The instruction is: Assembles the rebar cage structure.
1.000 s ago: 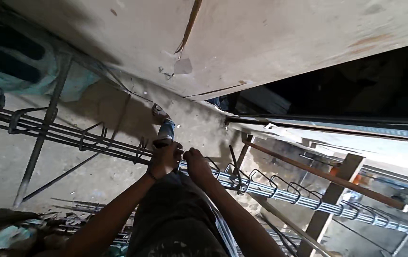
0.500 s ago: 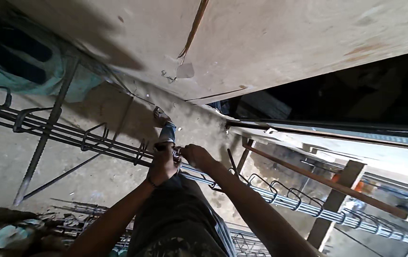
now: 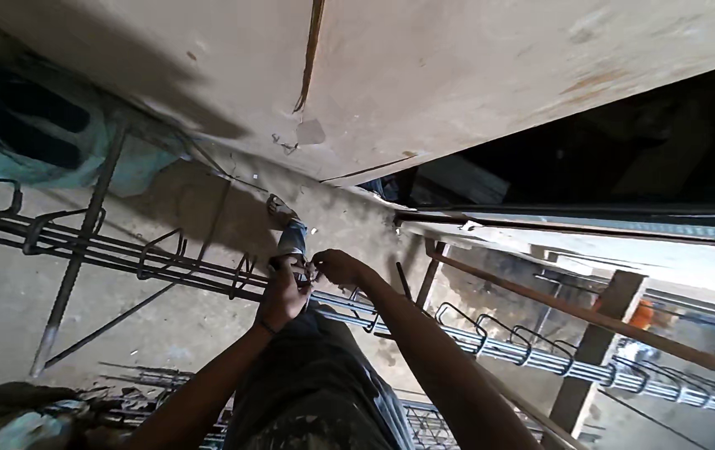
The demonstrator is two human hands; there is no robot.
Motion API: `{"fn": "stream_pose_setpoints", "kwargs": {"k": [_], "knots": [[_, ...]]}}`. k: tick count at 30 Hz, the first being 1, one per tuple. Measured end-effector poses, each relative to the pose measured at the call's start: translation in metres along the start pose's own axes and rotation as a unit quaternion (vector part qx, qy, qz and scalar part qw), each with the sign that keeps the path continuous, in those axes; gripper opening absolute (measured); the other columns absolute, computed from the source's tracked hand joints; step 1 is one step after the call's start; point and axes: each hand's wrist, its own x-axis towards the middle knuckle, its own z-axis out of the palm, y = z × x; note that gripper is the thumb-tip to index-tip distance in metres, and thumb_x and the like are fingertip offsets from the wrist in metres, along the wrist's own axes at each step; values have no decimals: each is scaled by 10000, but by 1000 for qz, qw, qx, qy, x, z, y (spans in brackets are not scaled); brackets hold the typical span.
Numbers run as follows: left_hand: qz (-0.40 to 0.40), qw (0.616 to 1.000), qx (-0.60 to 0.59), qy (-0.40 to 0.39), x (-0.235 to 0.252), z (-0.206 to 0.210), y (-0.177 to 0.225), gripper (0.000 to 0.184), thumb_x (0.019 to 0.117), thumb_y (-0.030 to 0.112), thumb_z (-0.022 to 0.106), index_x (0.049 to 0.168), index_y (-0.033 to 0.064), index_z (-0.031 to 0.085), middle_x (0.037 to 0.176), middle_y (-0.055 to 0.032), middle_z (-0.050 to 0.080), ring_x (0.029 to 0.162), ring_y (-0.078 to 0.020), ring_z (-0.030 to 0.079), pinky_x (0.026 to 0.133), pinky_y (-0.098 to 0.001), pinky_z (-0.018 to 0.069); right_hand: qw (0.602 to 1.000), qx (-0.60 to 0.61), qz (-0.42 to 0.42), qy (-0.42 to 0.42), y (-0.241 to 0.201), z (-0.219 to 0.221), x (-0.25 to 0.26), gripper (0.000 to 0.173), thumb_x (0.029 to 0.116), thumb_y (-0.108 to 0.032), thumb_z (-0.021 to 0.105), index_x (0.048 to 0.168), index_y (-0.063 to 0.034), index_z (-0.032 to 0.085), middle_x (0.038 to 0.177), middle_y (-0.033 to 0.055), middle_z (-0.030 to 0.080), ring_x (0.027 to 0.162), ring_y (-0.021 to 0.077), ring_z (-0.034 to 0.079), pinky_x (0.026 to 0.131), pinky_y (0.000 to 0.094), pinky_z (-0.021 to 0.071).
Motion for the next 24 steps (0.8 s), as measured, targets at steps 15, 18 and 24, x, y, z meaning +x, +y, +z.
{"fn": "stream_pose_setpoints", "kwargs": {"k": [15, 18, 24], "knots": [[77, 978, -82, 177, -83, -4, -58, 482, 951, 122, 647, 1359, -92, 507, 1184, -197, 686, 1005, -235, 709, 912, -413, 590, 994, -92, -41, 48, -2, 24, -16, 296, 1057, -193, 502, 1177, 23, 666, 1143, 247, 679, 1094, 410, 659, 947, 620, 507], [68, 982, -71, 161, -100, -4, -76, 495, 957, 106, 639, 1380, -93, 479, 1245, -234, 659, 995, -274, 712, 891, -447, 592, 991, 12, -32, 133, 12, 33, -30, 423, 1039, -333, 585, 1289, 4, 638, 1178, 217, 689, 1098, 357, 670, 987, 574, 510], [13, 981, -86, 176, -113, -5, -113, 453, 980, 96, 629, 1366, -82, 473, 1217, -243, 662, 887, -253, 704, 797, -431, 587, 741, 195, 154, 624, 77, 127, -135, 270, 980, -165, 638, 1154, 41, 654, 1013, 171, 697, 870, 239, 695, 807, 419, 594]]}}
